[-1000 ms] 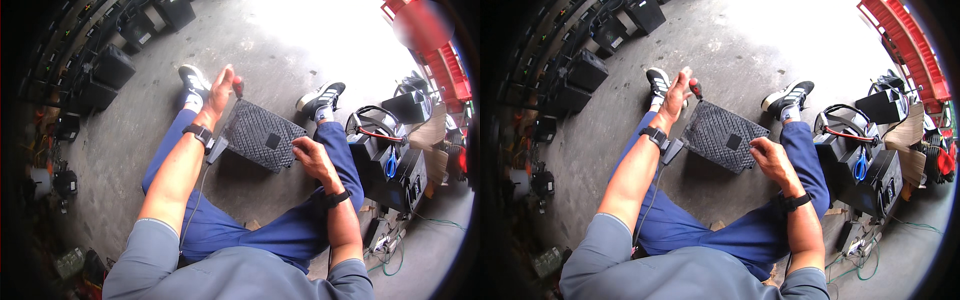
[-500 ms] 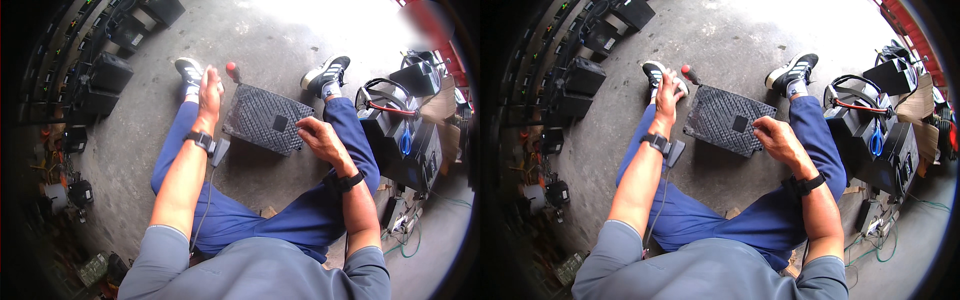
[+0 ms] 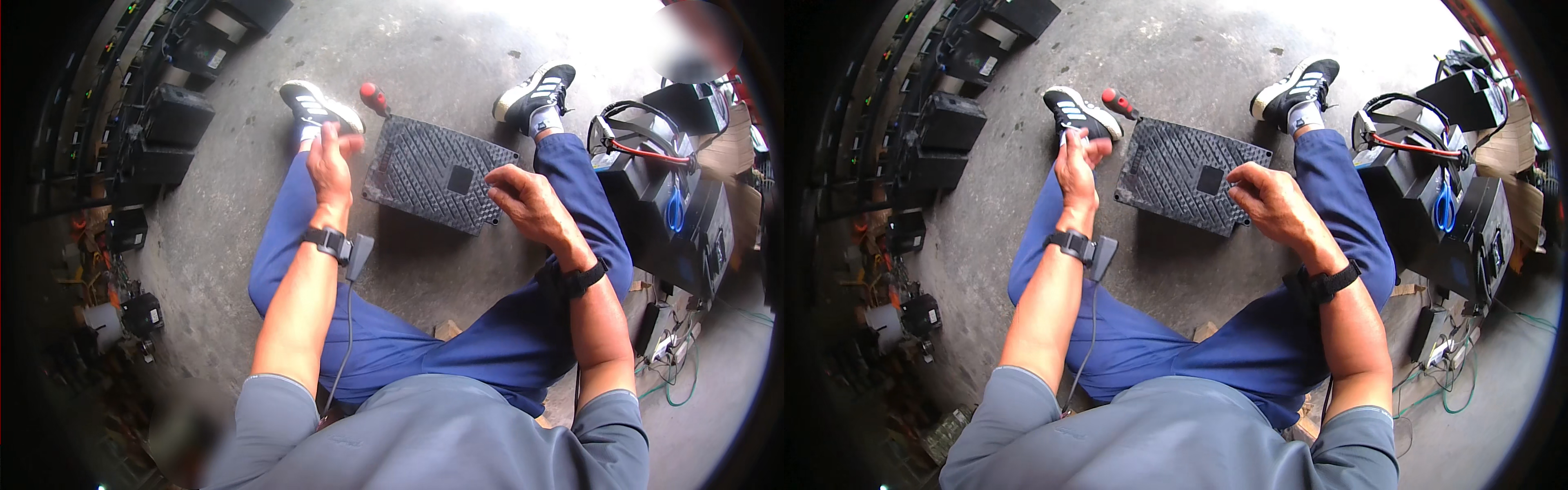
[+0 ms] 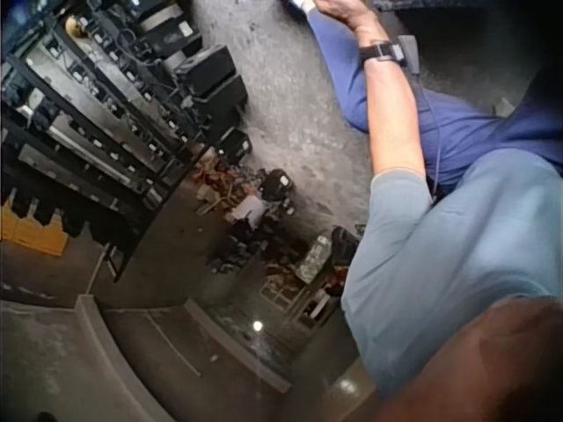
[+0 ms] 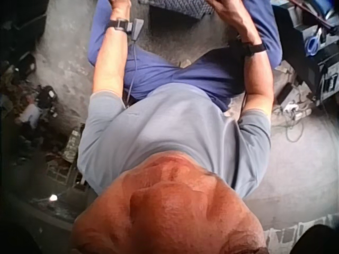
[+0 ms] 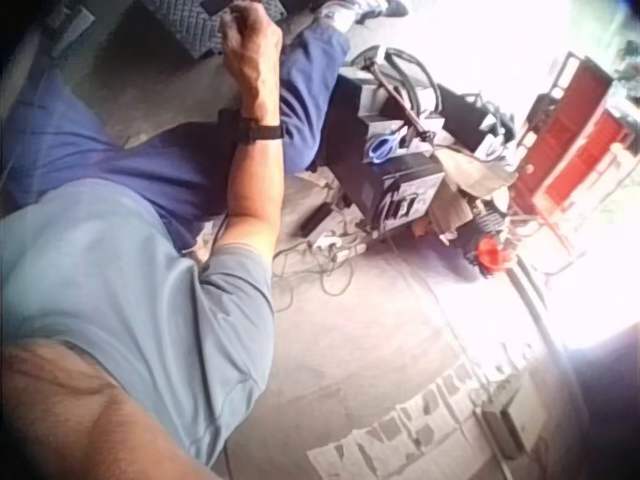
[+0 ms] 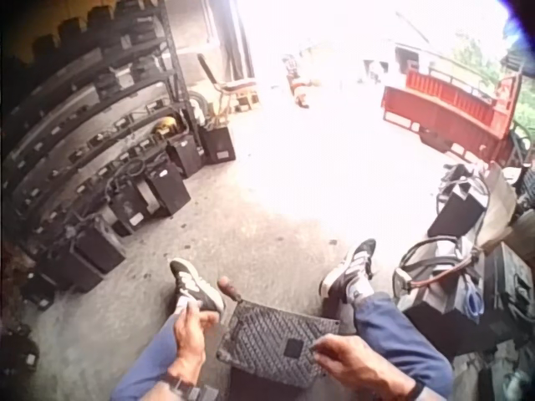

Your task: Disassembling or repairing a black plastic motorcycle component using a screwdriver while sitting on the floor.

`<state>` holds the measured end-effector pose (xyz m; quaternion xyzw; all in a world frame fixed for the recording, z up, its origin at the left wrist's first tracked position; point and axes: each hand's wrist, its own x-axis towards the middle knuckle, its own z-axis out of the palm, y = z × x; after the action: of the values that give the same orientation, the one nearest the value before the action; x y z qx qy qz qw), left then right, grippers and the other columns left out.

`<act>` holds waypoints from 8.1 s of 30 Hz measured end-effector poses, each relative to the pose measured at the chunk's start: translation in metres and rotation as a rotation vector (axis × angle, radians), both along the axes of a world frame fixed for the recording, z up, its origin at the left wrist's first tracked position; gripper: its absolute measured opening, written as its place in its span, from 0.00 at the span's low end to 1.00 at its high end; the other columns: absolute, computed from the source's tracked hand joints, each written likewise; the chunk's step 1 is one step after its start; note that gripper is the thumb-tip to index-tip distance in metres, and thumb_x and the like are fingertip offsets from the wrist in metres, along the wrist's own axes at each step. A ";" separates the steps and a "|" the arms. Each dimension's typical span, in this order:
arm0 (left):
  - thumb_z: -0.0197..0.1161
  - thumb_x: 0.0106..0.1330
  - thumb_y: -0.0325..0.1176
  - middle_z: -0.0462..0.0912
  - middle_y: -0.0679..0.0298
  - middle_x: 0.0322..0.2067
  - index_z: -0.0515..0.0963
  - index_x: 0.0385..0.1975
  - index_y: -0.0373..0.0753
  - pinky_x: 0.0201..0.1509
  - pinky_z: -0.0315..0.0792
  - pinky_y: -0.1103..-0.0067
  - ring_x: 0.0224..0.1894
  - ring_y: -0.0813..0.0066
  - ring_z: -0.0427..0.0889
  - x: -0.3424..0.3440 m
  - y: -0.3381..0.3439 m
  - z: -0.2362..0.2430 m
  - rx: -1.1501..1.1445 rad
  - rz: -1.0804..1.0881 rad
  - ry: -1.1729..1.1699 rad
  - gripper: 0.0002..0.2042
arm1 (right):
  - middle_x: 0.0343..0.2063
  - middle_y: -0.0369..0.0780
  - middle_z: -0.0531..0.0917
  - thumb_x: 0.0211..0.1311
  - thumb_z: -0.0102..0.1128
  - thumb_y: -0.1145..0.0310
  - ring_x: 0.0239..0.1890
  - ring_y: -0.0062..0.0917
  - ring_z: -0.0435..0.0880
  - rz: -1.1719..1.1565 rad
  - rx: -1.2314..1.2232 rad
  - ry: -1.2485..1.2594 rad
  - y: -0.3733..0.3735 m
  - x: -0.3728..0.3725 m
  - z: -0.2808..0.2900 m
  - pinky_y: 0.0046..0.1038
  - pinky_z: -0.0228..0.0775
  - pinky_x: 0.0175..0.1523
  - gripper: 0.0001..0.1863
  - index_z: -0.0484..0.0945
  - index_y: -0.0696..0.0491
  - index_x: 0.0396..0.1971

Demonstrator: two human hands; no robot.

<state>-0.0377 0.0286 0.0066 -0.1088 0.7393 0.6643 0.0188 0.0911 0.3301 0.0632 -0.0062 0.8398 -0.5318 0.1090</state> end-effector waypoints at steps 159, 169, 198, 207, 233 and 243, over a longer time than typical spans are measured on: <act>0.67 0.63 0.23 0.85 0.62 0.29 0.81 0.39 0.31 0.33 0.82 0.80 0.28 0.76 0.85 0.105 -0.016 -0.034 0.402 -0.281 -0.248 0.07 | 0.34 0.36 0.79 0.66 0.56 0.66 0.34 0.19 0.80 0.055 -0.358 -0.622 -0.029 0.045 -0.051 0.23 0.75 0.43 0.19 0.75 0.60 0.52; 0.62 0.67 0.23 0.86 0.58 0.35 0.80 0.43 0.33 0.36 0.84 0.75 0.33 0.71 0.86 0.102 -0.018 -0.032 0.511 -0.284 -0.239 0.07 | 0.37 0.37 0.81 0.63 0.56 0.69 0.35 0.19 0.81 -0.022 -0.369 -0.656 -0.025 0.045 -0.056 0.22 0.74 0.45 0.15 0.76 0.58 0.48; 0.58 0.69 0.22 0.85 0.52 0.41 0.79 0.43 0.32 0.42 0.84 0.72 0.39 0.66 0.87 0.107 -0.017 -0.020 0.624 -0.476 -0.363 0.07 | 0.28 0.32 0.77 0.68 0.58 0.66 0.29 0.14 0.74 0.068 -0.563 -0.637 -0.068 0.050 -0.043 0.19 0.66 0.35 0.11 0.74 0.55 0.45; 0.60 0.68 0.23 0.85 0.53 0.41 0.80 0.43 0.32 0.42 0.84 0.74 0.40 0.66 0.87 0.119 -0.005 -0.014 0.585 -0.593 -0.455 0.07 | 0.26 0.33 0.77 0.71 0.56 0.62 0.27 0.14 0.76 0.048 -0.475 -0.503 -0.067 0.051 -0.050 0.20 0.70 0.32 0.11 0.77 0.55 0.41; 0.68 0.60 0.21 0.84 0.67 0.32 0.84 0.34 0.35 0.43 0.74 0.82 0.38 0.81 0.80 0.140 0.009 -0.012 0.249 -0.717 -0.139 0.04 | 0.22 0.31 0.77 0.64 0.65 0.62 0.19 0.11 0.72 0.004 -0.453 -0.635 -0.078 0.043 -0.024 0.18 0.61 0.19 0.12 0.81 0.54 0.39; 0.66 0.60 0.19 0.84 0.64 0.33 0.84 0.35 0.34 0.41 0.75 0.82 0.37 0.79 0.81 0.137 0.008 -0.009 0.166 -0.767 -0.072 0.05 | 0.23 0.31 0.78 0.64 0.65 0.61 0.20 0.11 0.73 -0.014 -0.479 -0.677 -0.078 0.042 -0.026 0.17 0.62 0.19 0.12 0.81 0.54 0.40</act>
<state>0.0989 0.0366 -0.0026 0.1540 0.6690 0.6622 0.3004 0.1334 0.2519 0.0367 0.1496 0.6091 -0.6849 0.3710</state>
